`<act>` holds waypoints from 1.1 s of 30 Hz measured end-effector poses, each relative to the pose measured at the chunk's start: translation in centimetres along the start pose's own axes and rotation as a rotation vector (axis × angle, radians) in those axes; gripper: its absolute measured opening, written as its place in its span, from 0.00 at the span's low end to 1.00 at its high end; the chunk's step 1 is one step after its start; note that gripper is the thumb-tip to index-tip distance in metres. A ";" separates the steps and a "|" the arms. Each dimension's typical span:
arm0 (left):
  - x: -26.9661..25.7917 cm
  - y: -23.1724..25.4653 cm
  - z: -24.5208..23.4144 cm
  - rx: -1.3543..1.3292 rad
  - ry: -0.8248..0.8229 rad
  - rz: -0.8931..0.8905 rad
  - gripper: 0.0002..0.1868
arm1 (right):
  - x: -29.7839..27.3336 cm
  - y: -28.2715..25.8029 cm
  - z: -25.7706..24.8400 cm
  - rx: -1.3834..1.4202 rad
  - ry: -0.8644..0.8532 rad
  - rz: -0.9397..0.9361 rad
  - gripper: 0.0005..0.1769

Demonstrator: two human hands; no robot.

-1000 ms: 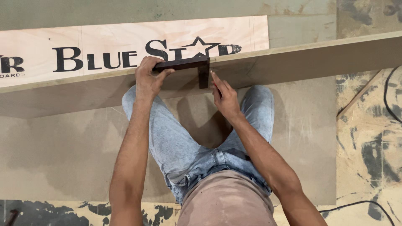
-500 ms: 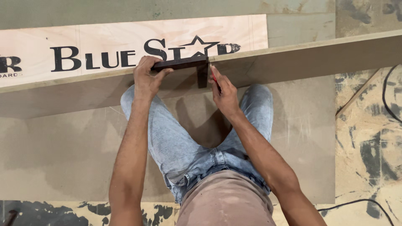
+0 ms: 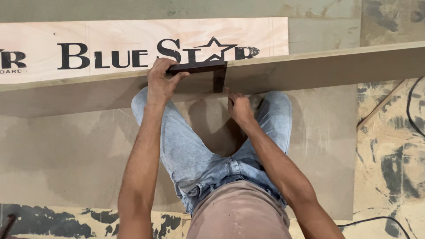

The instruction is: The person sits on the floor and uses a try square and a red pencil to mark straight lines on a long piece of plywood. They repeatedly position the square at different points along the board and draw lines to prepare for cutting.

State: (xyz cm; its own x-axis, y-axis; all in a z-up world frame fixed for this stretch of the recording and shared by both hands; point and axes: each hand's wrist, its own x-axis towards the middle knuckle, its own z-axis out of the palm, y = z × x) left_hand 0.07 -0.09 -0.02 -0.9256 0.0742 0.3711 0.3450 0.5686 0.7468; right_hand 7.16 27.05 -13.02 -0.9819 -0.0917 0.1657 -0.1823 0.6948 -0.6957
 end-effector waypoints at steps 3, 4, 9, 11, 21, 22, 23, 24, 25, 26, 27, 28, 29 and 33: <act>0.0 0.0 0.2 0.005 0.003 0.018 0.21 | 1.1 -2.6 -3.2 -0.077 0.003 -0.013 0.16; 0.0 0.0 0.2 0.000 0.002 0.015 0.20 | 1.3 -3.7 -4.8 -0.039 0.037 -0.048 0.22; 0.0 0.0 0.2 0.006 0.001 0.014 0.20 | 3.3 -9.2 -10.3 0.216 0.205 -0.088 0.24; 0.2 0.0 0.1 -0.004 0.012 0.029 0.20 | 3.9 -10.0 -10.8 0.279 0.276 -0.119 0.22; 0.0 -0.2 -0.3 -0.010 0.001 0.011 0.22 | -0.5 -6.3 -7.9 0.280 0.386 -0.073 0.26; 0.0 -0.2 -0.2 -0.009 0.005 0.015 0.22 | -0.7 -5.9 -7.8 0.299 0.368 -0.035 0.27; 0.1 -0.2 -0.1 -0.009 0.010 0.020 0.22 | -0.8 -5.7 -7.8 0.318 0.349 0.004 0.27; 0.1 -0.2 -0.1 0.005 0.012 0.019 0.22 | -0.8 -5.6 -7.7 0.324 0.352 0.005 0.27; 0.1 -0.2 0.0 0.018 0.013 0.018 0.22 | -0.8 -5.6 -7.7 0.330 0.355 0.007 0.27; 0.1 -0.1 0.1 0.032 0.015 0.016 0.21 | -0.8 -5.5 -7.7 0.337 0.357 0.007 0.26; 0.1 -0.1 0.2 0.025 0.022 -0.003 0.22 | -0.8 -5.6 -7.7 0.322 0.348 0.006 0.27; 0.1 0.1 0.4 0.017 0.028 -0.020 0.22 | -0.8 -5.6 -7.7 0.305 0.342 0.004 0.27; 0.2 0.2 0.6 0.009 0.034 -0.037 0.22 | -0.8 -5.7 -7.7 0.289 0.336 0.003 0.28; 0.2 0.8 1.2 0.041 0.046 0.008 0.22 | -0.7 -6.0 -7.4 0.294 0.353 -0.098 0.29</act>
State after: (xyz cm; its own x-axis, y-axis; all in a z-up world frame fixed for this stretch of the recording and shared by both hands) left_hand -0.03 1.40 -0.04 -0.9144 0.0411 0.4026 0.3445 0.6014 0.7209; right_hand 9.31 28.17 -3.79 -0.8912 0.1363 0.4327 -0.3304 0.4587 -0.8249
